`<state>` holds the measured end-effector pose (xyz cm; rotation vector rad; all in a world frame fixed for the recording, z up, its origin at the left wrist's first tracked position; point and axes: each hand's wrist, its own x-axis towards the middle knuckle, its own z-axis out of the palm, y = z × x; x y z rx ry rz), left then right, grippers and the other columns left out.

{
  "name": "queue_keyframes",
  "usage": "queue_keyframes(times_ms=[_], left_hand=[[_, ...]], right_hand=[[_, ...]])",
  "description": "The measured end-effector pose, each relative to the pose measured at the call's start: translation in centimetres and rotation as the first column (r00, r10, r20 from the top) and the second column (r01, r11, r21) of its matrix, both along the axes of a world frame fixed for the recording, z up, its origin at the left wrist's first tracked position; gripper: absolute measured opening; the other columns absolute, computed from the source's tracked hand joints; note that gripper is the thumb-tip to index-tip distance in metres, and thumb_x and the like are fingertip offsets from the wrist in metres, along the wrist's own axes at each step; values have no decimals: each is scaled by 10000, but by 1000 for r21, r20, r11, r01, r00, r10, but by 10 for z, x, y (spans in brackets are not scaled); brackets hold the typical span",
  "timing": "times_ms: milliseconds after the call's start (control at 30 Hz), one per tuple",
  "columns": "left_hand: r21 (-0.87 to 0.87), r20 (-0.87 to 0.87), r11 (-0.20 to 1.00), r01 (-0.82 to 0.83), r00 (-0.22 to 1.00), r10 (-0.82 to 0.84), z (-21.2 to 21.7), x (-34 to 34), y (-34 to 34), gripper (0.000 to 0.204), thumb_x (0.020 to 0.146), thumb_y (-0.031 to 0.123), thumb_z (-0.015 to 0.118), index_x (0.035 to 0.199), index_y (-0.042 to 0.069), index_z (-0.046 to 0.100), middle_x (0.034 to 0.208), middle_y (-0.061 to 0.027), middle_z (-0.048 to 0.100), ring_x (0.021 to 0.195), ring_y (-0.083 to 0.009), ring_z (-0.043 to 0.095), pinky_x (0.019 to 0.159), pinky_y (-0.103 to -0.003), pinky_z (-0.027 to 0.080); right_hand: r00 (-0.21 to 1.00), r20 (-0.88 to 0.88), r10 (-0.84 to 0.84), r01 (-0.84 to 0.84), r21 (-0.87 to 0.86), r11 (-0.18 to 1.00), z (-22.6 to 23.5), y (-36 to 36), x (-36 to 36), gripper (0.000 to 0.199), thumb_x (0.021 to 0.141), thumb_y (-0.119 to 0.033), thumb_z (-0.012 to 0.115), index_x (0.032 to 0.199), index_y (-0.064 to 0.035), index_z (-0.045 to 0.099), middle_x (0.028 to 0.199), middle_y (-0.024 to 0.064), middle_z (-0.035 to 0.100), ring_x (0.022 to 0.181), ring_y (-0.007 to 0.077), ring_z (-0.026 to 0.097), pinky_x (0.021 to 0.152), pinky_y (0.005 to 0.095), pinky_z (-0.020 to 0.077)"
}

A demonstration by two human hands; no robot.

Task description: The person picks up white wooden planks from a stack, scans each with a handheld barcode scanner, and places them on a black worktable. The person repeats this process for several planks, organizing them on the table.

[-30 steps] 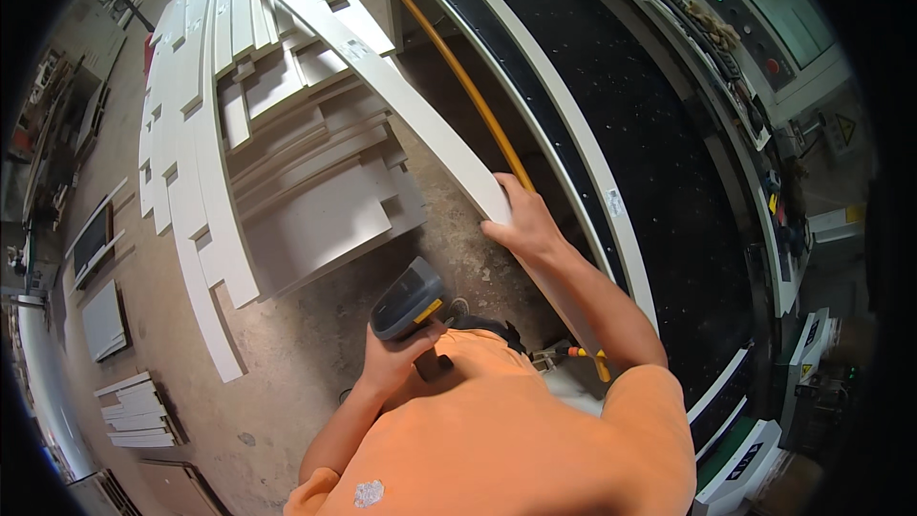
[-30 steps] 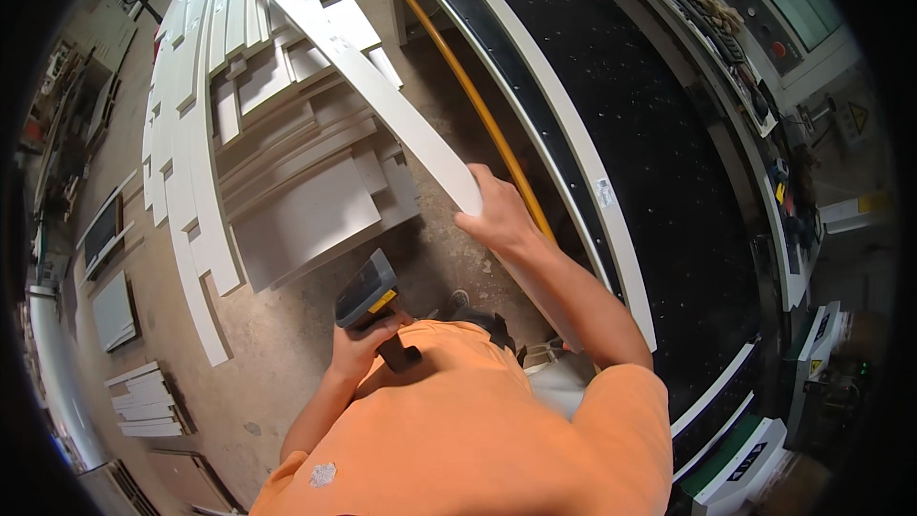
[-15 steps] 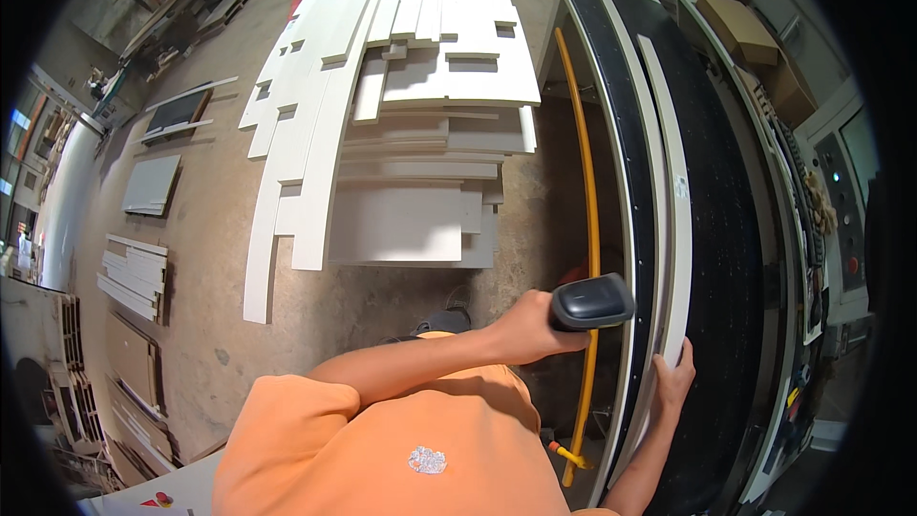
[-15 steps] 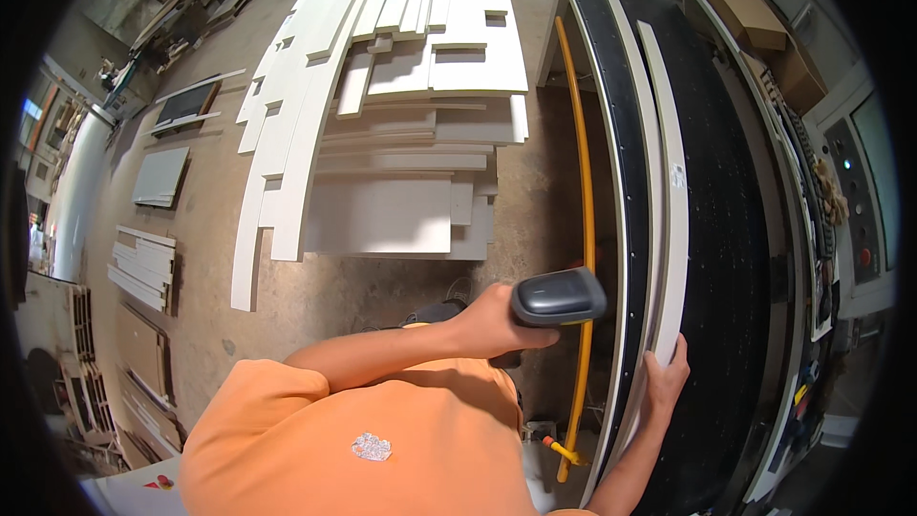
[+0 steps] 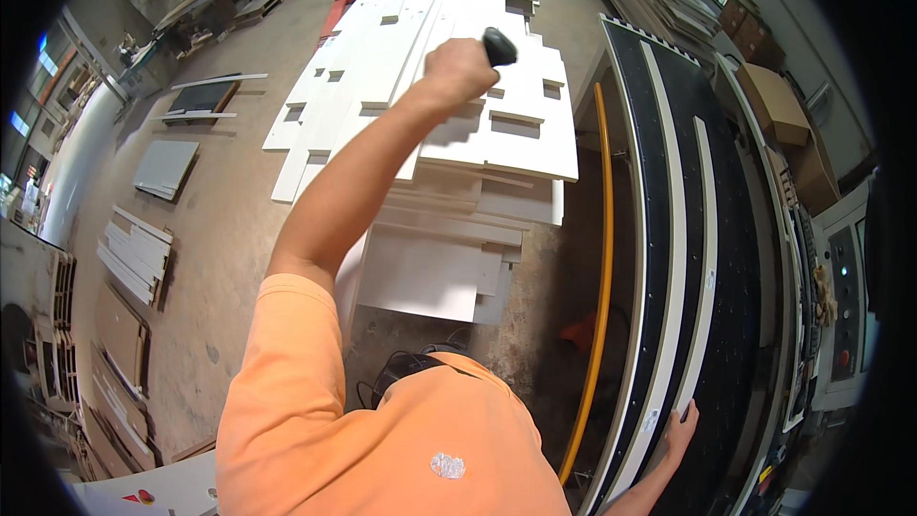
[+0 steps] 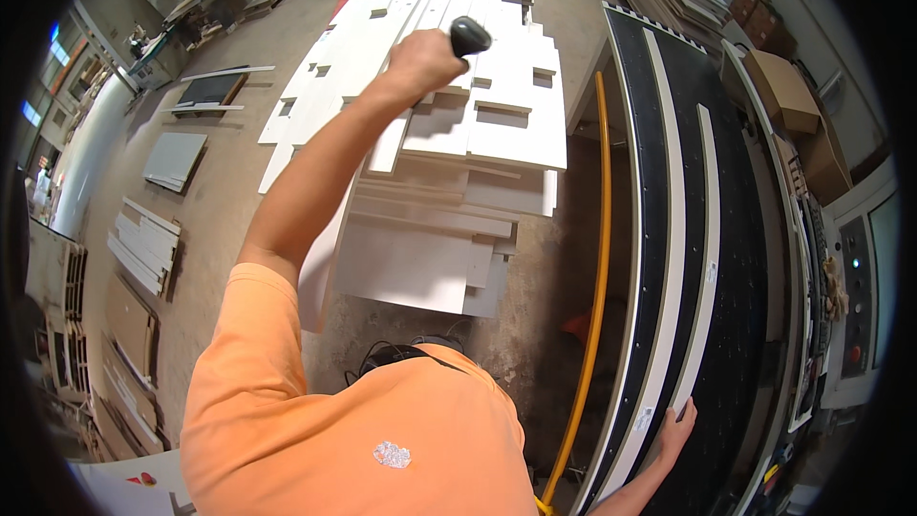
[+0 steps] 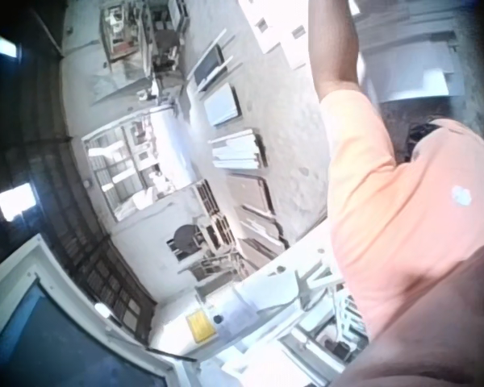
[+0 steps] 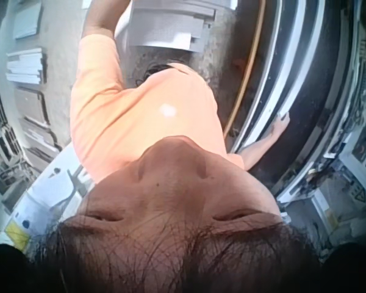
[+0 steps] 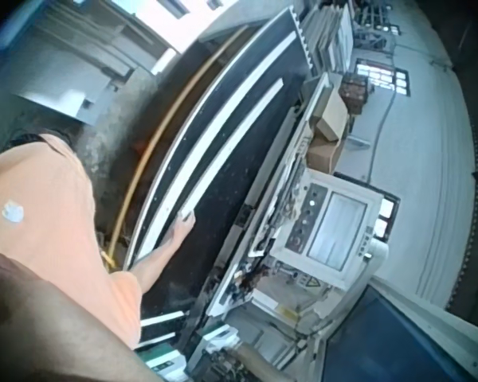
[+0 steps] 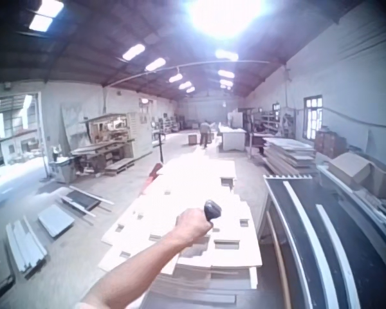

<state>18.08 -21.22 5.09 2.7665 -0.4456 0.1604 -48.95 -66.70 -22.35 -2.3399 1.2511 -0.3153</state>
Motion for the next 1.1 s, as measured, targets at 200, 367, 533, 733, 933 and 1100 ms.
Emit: queue_keyframes(times_ms=[200, 367, 533, 733, 933, 1100], left_hand=[[325, -46, 933, -155, 983, 180, -31, 95, 89, 374, 775, 222, 724, 1083, 17, 768, 1086, -195, 760, 1035, -326, 732, 908, -405, 576], [364, -125, 931, -30, 989, 81, -35, 95, 88, 364, 729, 193, 728, 1014, -29, 765, 1018, -224, 759, 985, -358, 737, 879, -425, 583], [258, -223, 964, 55, 975, 4, -25, 19, 63, 354, 736, 231, 747, 955, -47, 761, 966, -247, 749, 936, -384, 734, 850, -442, 587], [53, -470, 986, 161, 875, -118, -21, -126, 51, 329, 795, 284, 743, 904, -26, 764, 818, -235, 737, 811, -383, 742, 785, -457, 587], [-217, -539, 965, 147, 807, -244, -13, -183, 58, 253, 823, 219, 766, 1005, 43, 754, 803, -138, 738, 717, -246, 701, 710, -370, 543], [-352, -520, 930, 109, 803, -291, -16, -197, 38, 276, 820, 212, 753, 979, -12, 719, 683, -111, 667, 623, -166, 612, 649, -359, 519]], right_hand=[[962, -197, -187, 121, -307, 944, 39, 35, 89, 544, 918, -157, 674, 1398, 67, 550, 1443, 264, 516, 1322, 444, 500, 1148, 486, 391], [974, -7, 226, -209, -414, 886, 88, 119, 260, 466, 923, -87, 677, 1353, 56, 566, 1428, 228, 530, 1355, 413, 480, 1161, 481, 371], [693, 508, 512, -712, 370, 596, 100, 242, 417, 414, 1011, -196, 644, 1358, 20, 582, 1318, 164, 647, 1221, 301, 639, 1052, 395, 495], [733, 671, -110, -644, 632, -433, 106, 325, 515, 503, 1123, -449, 450, 1341, -18, 591, 1192, 112, 684, 1040, 176, 667, 878, 334, 561], [619, 771, 148, -744, 636, -203, 132, 318, 473, 313, 908, -95, 760, 1167, -1, 609, 979, 56, 680, 760, 132, 657, 715, 290, 532], [742, 645, 183, -655, 755, -7, 126, 269, 396, 427, 865, -86, 778, 1201, 57, 555, 903, 101, 676, 747, 169, 691, 688, 332, 565]])
